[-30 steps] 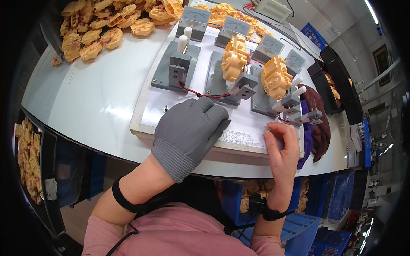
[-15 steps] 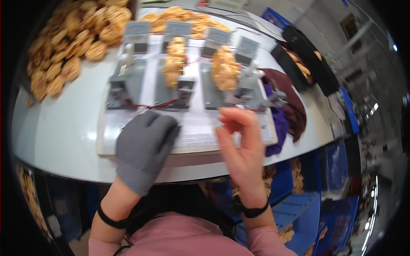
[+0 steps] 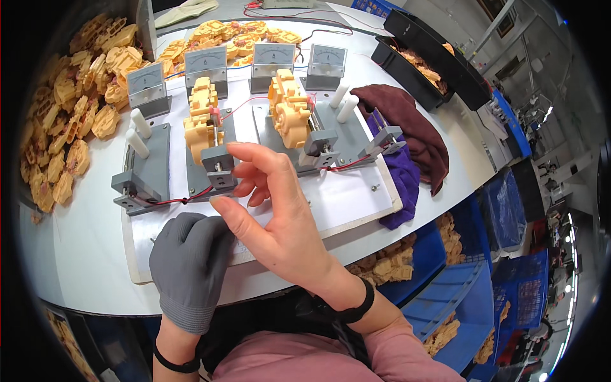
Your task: The recorder is assembling and testing small toy waffle components on a specialized jig.
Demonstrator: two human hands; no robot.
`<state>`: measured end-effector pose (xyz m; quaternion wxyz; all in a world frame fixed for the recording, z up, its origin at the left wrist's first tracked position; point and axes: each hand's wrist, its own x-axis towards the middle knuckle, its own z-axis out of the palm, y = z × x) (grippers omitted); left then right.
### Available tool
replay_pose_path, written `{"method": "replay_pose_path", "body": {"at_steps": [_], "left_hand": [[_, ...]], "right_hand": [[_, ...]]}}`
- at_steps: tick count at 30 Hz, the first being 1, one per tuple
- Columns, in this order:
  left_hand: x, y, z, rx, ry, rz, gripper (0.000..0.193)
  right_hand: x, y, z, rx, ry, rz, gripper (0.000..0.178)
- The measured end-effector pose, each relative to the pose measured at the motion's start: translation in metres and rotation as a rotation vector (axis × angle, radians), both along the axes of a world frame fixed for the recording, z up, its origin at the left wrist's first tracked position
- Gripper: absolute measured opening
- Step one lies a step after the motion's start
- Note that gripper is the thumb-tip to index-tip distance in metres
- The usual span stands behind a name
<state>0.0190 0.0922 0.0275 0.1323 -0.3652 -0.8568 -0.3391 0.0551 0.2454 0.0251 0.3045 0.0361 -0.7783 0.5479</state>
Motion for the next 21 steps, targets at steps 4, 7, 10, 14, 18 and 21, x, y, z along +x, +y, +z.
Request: {"method": "replay_pose_path", "body": {"at_steps": [4,7,10,14,18,21], "left_hand": [[0.0006,-0.0011,0.0026,-0.013,-0.001,0.009,0.014],[-0.0001,-0.0009,0.002,0.002,-0.006,0.005,0.014],[0.0005,-0.0012,0.0018,0.016,0.022,0.008,0.015],[0.0009,-0.0001,0.0029,0.029,0.008,0.003,0.016],[0.0003,-0.0007,0.0029,0.014,0.007,0.006,0.016],[0.0009,-0.0037,0.0038,0.031,0.002,0.021,0.016]], "right_hand": [[0.0014,-0.0016,0.0027,-0.021,-0.024,0.006,0.058],[0.0,-0.0011,0.0018,-0.013,-0.013,0.003,0.058],[-0.001,-0.0017,0.0004,0.011,0.015,-0.005,0.058],[-0.0006,-0.0015,-0.0008,0.042,0.036,-0.03,0.059],[-0.0012,-0.0019,-0.0007,0.056,0.034,-0.044,0.059],[-0.0024,-0.0051,0.0008,0.036,0.037,-0.032,0.059]]}}
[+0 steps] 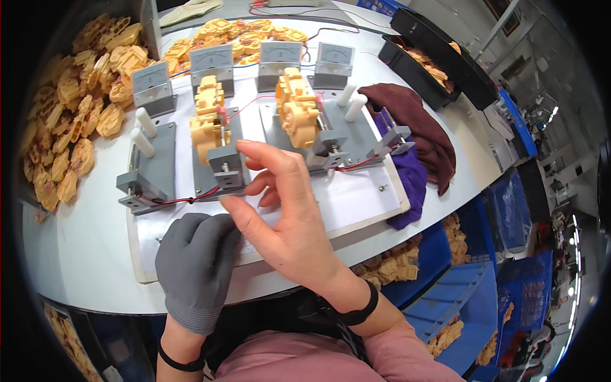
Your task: The recorder is assembling and testing small toy waffle components on a specialized jig.
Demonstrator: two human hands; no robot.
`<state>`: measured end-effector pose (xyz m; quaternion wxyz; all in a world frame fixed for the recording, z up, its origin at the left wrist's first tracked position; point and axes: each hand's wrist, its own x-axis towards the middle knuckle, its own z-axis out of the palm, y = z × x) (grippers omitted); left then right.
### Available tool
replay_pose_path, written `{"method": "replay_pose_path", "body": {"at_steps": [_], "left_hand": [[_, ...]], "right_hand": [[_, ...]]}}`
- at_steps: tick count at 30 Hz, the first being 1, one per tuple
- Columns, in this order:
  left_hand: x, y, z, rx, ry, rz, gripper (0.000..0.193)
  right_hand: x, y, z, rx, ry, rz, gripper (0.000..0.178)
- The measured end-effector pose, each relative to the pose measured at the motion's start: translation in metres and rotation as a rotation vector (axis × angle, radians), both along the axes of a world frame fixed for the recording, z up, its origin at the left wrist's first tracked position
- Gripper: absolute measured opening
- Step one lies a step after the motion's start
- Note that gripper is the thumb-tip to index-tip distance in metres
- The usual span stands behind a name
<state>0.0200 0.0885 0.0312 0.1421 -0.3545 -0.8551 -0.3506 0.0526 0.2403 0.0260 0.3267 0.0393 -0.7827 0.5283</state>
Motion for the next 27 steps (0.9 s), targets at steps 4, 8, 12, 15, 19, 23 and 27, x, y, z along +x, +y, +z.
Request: {"method": "replay_pose_path", "body": {"at_steps": [4,8,12,15,19,23,27], "left_hand": [[-0.0029,0.0024,-0.0035,-0.015,0.011,-0.03,0.015],[-0.0033,0.0011,-0.0023,-0.019,0.031,-0.045,0.014],[-0.0049,-0.001,-0.0028,-0.007,0.047,-0.047,0.014],[-0.0044,-0.001,-0.0026,-0.013,0.025,-0.041,0.014],[-0.0056,-0.0011,-0.0041,-0.005,0.043,-0.036,0.013],[-0.006,0.0019,-0.0033,-0.002,0.028,-0.017,0.012],[-0.0048,0.0028,-0.0039,-0.013,0.031,0.01,0.011]], "right_hand": [[0.0046,0.0034,0.0006,0.005,-0.059,-0.016,0.062],[0.0052,0.0036,-0.0019,-0.015,-0.102,-0.012,0.066],[0.0039,0.0022,-0.0035,-0.015,-0.115,-0.008,0.067],[0.0036,0.0018,-0.005,-0.015,-0.114,-0.004,0.066],[0.0026,-0.0013,-0.0057,-0.107,-0.11,-0.026,0.064],[0.0027,-0.0013,-0.0046,-0.099,-0.097,-0.039,0.062],[0.0035,-0.0008,-0.0083,-0.105,-0.073,-0.033,0.06]]}}
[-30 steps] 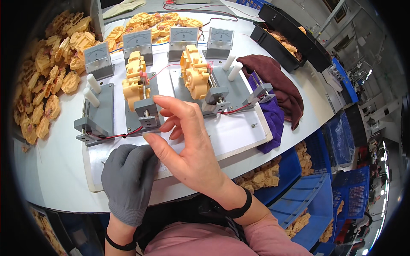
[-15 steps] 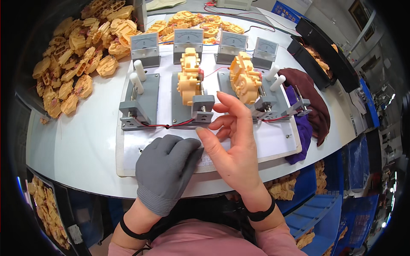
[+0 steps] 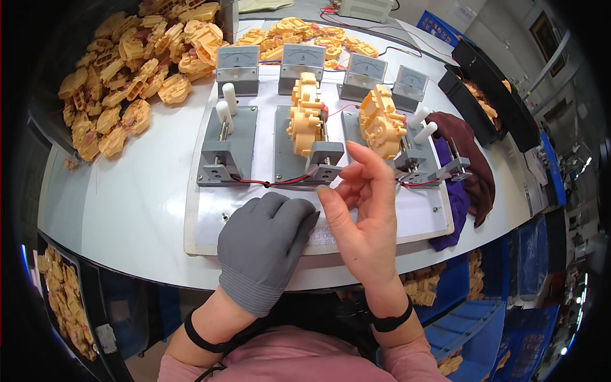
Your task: The recorder is assembling and testing small toy waffle components on a specialized jig.
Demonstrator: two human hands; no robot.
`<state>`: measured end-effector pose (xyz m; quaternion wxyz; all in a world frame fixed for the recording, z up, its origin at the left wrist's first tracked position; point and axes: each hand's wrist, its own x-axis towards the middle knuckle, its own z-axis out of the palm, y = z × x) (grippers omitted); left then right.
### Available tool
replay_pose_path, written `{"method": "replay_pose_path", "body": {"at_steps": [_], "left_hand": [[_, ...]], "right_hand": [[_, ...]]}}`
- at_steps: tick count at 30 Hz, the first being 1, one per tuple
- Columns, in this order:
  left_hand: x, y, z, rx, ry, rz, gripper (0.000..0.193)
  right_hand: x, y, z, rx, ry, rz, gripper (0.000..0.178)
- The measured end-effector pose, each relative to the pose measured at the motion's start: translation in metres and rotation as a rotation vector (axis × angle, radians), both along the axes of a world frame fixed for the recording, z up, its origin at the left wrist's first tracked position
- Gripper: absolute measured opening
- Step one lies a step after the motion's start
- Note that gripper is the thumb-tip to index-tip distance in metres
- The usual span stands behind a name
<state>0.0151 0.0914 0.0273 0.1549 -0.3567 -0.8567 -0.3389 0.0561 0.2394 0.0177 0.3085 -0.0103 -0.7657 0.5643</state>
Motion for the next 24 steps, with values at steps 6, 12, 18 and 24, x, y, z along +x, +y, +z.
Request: {"method": "replay_pose_path", "body": {"at_steps": [6,12,18,24], "left_hand": [[-0.0003,0.0009,-0.0015,-0.001,0.006,0.005,0.011],[-0.0003,-0.0003,-0.0012,-0.01,0.019,-0.003,0.011],[-0.0012,-0.0003,-0.0031,-0.002,0.02,-0.012,0.011],[-0.0006,-0.0006,-0.0028,0.011,0.027,-0.019,0.013]], "right_hand": [[0.0022,-0.0004,0.0035,0.024,-0.028,0.043,0.059],[0.0014,-0.0021,0.0013,-0.035,0.017,0.002,0.057],[0.0041,-0.0013,0.0065,0.0,-0.038,0.05,0.058],[0.0023,-0.0008,0.0024,0.011,0.017,0.018,0.057]]}}
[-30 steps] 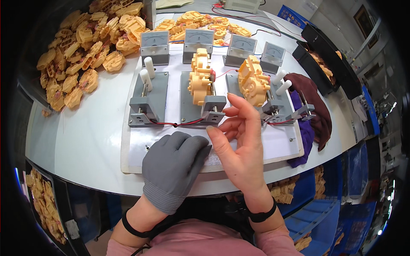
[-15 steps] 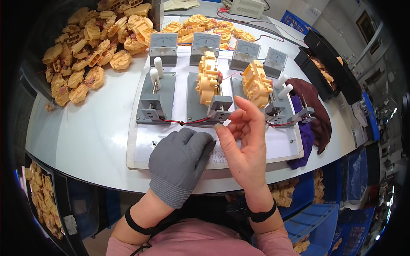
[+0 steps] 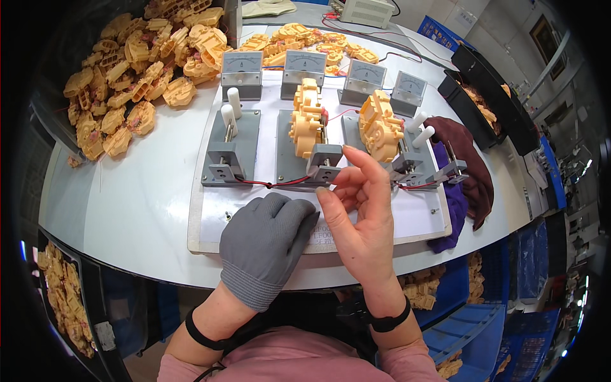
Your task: The recorder is assembling and testing small toy waffle components on a specialized jig.
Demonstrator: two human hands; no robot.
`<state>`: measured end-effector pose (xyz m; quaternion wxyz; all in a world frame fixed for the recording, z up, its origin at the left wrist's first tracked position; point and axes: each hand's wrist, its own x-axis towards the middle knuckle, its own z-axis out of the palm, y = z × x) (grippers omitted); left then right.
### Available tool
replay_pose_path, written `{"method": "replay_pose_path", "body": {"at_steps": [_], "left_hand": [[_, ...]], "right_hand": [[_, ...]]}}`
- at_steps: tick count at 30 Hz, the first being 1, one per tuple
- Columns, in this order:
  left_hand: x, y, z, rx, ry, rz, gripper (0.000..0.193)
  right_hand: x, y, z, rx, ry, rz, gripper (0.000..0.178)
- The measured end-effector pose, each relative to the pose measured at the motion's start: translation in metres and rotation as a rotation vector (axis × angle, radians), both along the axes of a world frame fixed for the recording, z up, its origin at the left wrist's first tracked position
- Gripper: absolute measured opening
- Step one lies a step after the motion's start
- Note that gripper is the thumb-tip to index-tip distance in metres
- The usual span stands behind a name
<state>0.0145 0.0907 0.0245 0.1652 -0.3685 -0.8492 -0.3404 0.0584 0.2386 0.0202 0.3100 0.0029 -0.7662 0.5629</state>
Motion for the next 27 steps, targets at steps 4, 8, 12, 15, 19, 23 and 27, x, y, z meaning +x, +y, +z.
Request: {"method": "replay_pose_path", "body": {"at_steps": [4,8,12,15,19,23,27], "left_hand": [[-0.0001,-0.0006,0.0006,-0.003,0.0,-0.001,0.013],[0.0,-0.0012,0.001,-0.018,-0.005,-0.005,0.014],[0.0,-0.0016,0.0012,-0.008,-0.008,-0.011,0.015],[0.0,-0.0016,0.001,-0.008,-0.012,-0.019,0.016],[0.0001,-0.0013,0.0003,0.006,-0.008,-0.021,0.017],[-0.0002,-0.0027,0.0,0.012,0.001,-0.028,0.017],[-0.0003,-0.0014,0.0004,0.009,0.003,-0.026,0.015]], "right_hand": [[0.0005,-0.0012,0.0012,-0.01,-0.035,0.017,0.057],[-0.0009,-0.0004,-0.0016,0.018,0.001,-0.006,0.056],[-0.0006,-0.0014,-0.0001,0.004,-0.009,-0.003,0.056],[-0.0003,-0.0007,-0.0004,0.012,-0.005,-0.007,0.056],[0.0006,-0.0007,-0.0007,0.018,0.003,-0.015,0.056],[0.0003,-0.0016,0.0003,0.021,0.02,-0.018,0.054],[0.0006,-0.0005,-0.0016,0.021,0.027,-0.023,0.054]]}}
